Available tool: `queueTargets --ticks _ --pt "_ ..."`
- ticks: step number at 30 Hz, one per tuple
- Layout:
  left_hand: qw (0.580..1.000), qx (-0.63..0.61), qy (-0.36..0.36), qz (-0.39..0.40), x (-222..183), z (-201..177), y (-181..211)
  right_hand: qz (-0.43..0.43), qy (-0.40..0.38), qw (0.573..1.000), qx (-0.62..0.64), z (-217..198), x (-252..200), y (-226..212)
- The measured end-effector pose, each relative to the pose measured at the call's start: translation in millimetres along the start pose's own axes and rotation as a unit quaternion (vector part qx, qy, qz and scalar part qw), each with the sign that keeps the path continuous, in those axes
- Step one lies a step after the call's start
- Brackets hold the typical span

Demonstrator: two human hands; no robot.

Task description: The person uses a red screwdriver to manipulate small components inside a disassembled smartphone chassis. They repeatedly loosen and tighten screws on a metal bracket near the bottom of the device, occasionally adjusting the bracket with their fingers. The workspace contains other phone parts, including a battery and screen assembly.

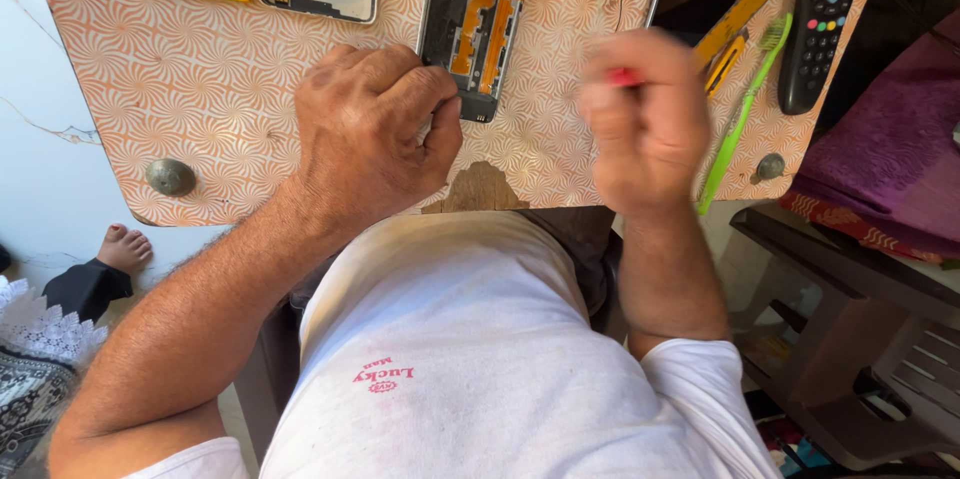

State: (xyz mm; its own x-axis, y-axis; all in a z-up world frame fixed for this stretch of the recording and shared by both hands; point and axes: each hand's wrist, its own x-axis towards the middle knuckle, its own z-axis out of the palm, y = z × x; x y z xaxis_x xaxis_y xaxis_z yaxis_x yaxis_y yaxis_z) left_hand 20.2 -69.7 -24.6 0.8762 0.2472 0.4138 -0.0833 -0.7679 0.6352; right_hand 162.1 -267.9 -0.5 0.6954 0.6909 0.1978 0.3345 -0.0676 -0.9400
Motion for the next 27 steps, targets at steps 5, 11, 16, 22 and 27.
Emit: queueTargets --ticks 5,11,16,22,27 --pt "1.0 0.006 0.007 -0.015 -1 1 -1 -0.094 -0.195 0.942 -0.257 11 26 -15" --pt "1.0 -0.002 0.011 -0.022 -2 0 -1 -0.131 -0.218 0.906 -0.337 20 32 -23" --pt "1.0 -0.001 0.009 -0.02 -1 0 -2 -0.137 -0.236 0.873 -0.405 25 34 -27" --pt "1.0 0.007 0.0 -0.019 -2 0 -3 -0.147 -0.278 0.827 -0.466 32 36 -23" --pt "1.0 0.029 -0.004 -0.003 -1 0 -3 -0.138 -0.28 0.859 -0.405 23 43 -13"
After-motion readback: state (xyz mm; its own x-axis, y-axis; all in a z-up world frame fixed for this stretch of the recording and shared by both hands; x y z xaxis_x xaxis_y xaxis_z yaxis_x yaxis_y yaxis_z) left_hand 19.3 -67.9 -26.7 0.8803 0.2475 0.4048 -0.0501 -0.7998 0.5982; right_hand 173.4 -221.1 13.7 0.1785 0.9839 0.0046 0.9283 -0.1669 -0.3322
